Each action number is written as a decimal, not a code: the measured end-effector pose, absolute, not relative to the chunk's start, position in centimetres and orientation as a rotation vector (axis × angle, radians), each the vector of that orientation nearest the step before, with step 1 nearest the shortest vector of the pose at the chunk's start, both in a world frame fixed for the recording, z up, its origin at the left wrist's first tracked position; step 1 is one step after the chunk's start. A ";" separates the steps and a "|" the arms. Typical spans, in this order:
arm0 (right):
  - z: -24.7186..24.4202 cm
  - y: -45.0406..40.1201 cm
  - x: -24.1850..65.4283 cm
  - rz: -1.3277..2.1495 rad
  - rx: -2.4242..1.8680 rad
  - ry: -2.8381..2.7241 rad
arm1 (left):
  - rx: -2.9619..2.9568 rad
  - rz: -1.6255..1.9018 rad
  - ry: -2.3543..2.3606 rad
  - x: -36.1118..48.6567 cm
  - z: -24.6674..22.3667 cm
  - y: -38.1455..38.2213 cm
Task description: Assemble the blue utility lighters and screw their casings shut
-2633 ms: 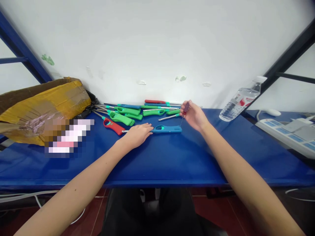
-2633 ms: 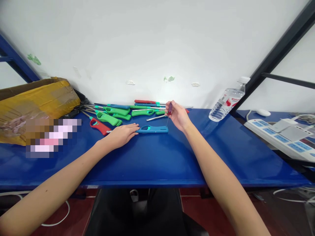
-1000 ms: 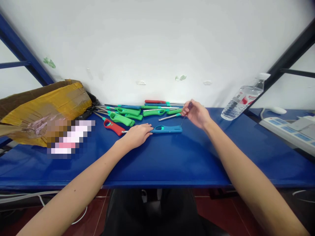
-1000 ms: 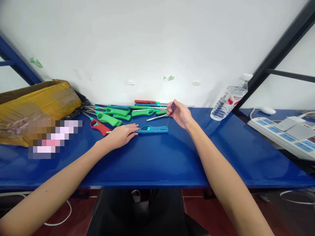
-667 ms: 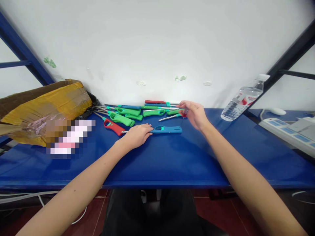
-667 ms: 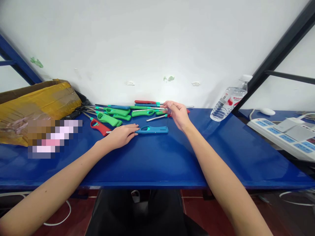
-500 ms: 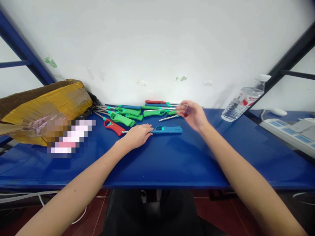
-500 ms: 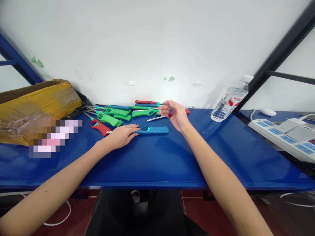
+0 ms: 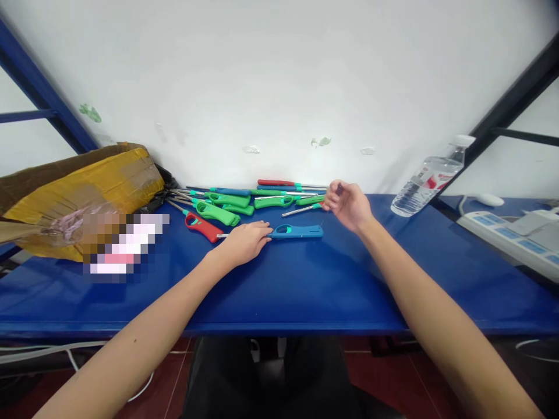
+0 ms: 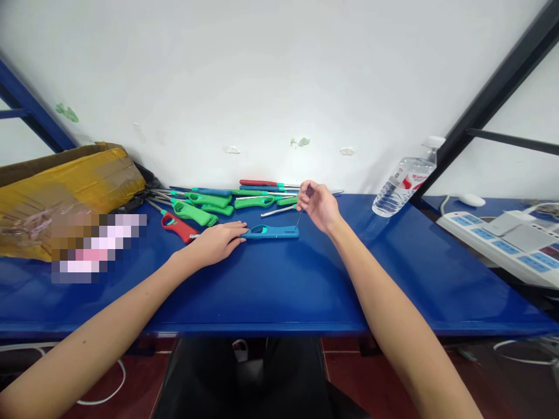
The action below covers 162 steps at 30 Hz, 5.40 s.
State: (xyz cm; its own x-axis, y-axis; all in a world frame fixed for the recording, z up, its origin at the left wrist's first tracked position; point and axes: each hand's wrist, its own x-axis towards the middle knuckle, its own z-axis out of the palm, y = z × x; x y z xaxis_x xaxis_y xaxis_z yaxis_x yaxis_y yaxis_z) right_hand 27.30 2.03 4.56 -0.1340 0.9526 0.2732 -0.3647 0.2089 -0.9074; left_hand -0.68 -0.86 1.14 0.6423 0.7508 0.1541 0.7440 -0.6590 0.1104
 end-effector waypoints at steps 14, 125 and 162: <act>3.9 1.9 27.1 1.164 -0.678 -1.178 | 2.802 0.218 1.309 -0.4 1.7 -1.3; 3.9 1.9 26.3 1.010 -0.825 -1.324 | 2.757 0.273 1.293 -0.6 1.5 -1.0; 1.1 3.9 30.3 0.207 -1.368 -2.236 | 2.813 0.220 1.291 -0.8 1.3 -0.8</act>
State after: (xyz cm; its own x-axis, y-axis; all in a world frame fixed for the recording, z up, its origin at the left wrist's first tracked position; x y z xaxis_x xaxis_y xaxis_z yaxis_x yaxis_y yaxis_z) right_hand 30.29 3.89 1.11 -0.3648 0.8667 0.3403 0.7897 0.4816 -0.3801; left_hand -0.81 -0.76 1.26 0.6441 0.7567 0.1123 0.7512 -0.6533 0.0942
